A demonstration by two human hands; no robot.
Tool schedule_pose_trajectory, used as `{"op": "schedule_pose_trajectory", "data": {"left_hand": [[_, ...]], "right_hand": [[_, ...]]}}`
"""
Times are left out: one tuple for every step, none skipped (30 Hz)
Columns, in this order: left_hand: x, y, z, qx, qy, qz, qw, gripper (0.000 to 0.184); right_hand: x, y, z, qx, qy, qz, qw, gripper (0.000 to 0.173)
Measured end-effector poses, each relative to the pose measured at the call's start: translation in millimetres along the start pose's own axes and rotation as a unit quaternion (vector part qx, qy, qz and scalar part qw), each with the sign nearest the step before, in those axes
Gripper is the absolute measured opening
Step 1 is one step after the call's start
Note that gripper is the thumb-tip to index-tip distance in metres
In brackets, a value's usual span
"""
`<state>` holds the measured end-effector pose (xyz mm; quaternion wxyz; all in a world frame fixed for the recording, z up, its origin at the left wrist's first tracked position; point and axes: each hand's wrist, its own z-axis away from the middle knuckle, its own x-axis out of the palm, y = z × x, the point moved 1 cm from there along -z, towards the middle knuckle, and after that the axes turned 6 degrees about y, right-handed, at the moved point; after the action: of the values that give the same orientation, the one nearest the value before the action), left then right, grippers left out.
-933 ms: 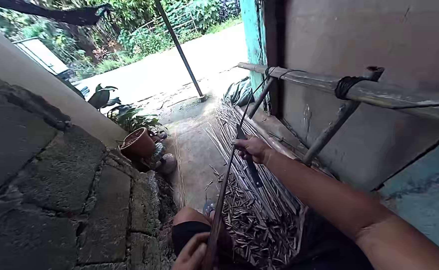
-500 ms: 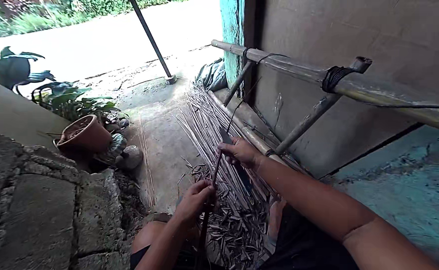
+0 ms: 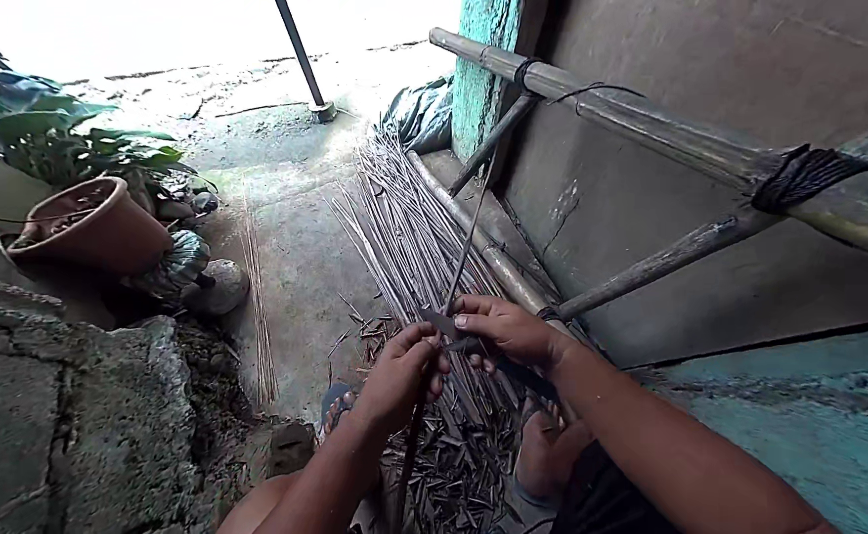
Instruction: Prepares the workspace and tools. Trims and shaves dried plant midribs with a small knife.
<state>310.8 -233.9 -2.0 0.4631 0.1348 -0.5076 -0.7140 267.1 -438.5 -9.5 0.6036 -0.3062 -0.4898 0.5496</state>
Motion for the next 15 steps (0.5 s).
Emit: {"op": "schedule_pose_trajectory", "data": {"left_hand": [[0.5, 1.6, -0.2, -0.001, -0.005, 0.006, 1.000, 0.022], [-0.1, 2.8, -1.2, 0.001, -0.002, 0.009, 1.000, 0.020], [-1.3, 3.1, -2.1, 0.006, 0.002, 0.009, 1.000, 0.018], [-1.9, 3.4, -2.6, 0.011, 0.010, 0.008, 1.000, 0.017], [-1.7, 4.0, -2.8, 0.018, 0.020, 0.010, 1.000, 0.017], [-1.3, 4.9, -2.8, 0.025, 0.031, 0.011, 0.999, 0.020], [-1.2, 5.6, -3.5, 0.035, 0.038, 0.005, 0.999, 0.023], [-1.1, 5.6, -4.4, 0.047, 0.045, -0.006, 0.998, 0.025], [-0.7, 4.9, -5.3, 0.060, 0.049, -0.017, 0.997, 0.025], [-0.1, 4.2, -6.1, 0.073, 0.049, -0.027, 0.996, 0.025], [0.7, 4.0, -6.8, 0.085, 0.049, -0.036, 0.995, 0.024], [1.8, 4.2, -7.4, 0.097, 0.054, -0.044, 0.993, 0.023], [2.7, 4.6, -8.4, 0.108, 0.060, -0.050, 0.991, 0.021], [3.0, 5.6, -9.0, 0.113, 0.067, -0.057, 0.990, 0.020], [2.8, 6.8, -9.3, 0.115, 0.071, -0.059, 0.989, 0.019]], "right_hand": [[-2.9, -0.2, -1.5, -0.008, -0.009, -0.014, 1.000, 0.025], [-4.6, -0.9, -2.8, -0.016, -0.016, -0.017, 1.000, 0.026], [-5.2, -1.1, -3.4, -0.022, -0.019, -0.008, 1.000, 0.026], [-4.6, -1.2, -3.5, -0.024, -0.014, 0.010, 1.000, 0.026], [-3.2, -0.9, -3.1, -0.025, -0.002, 0.032, 0.999, 0.026], [-0.9, -0.9, -2.0, -0.029, 0.016, 0.054, 0.998, 0.027], [1.6, -1.6, -0.6, -0.038, 0.036, 0.071, 0.996, 0.027], [3.6, -2.5, 1.3, -0.053, 0.055, 0.092, 0.993, 0.028], [5.2, -2.9, 3.6, -0.076, 0.074, 0.123, 0.987, 0.029], [6.5, -2.4, 5.7, -0.102, 0.092, 0.169, 0.976, 0.031], [7.5, -0.9, 7.7, -0.133, 0.107, 0.221, 0.960, 0.034], [8.3, 0.9, 9.8, -0.162, 0.116, 0.262, 0.944, 0.036], [9.4, 2.3, 11.6, -0.184, 0.121, 0.277, 0.935, 0.037], [11.2, 2.5, 13.6, -0.188, 0.118, 0.268, 0.937, 0.039], [13.3, 1.6, 15.8, -0.175, 0.107, 0.238, 0.949, 0.040]]}}
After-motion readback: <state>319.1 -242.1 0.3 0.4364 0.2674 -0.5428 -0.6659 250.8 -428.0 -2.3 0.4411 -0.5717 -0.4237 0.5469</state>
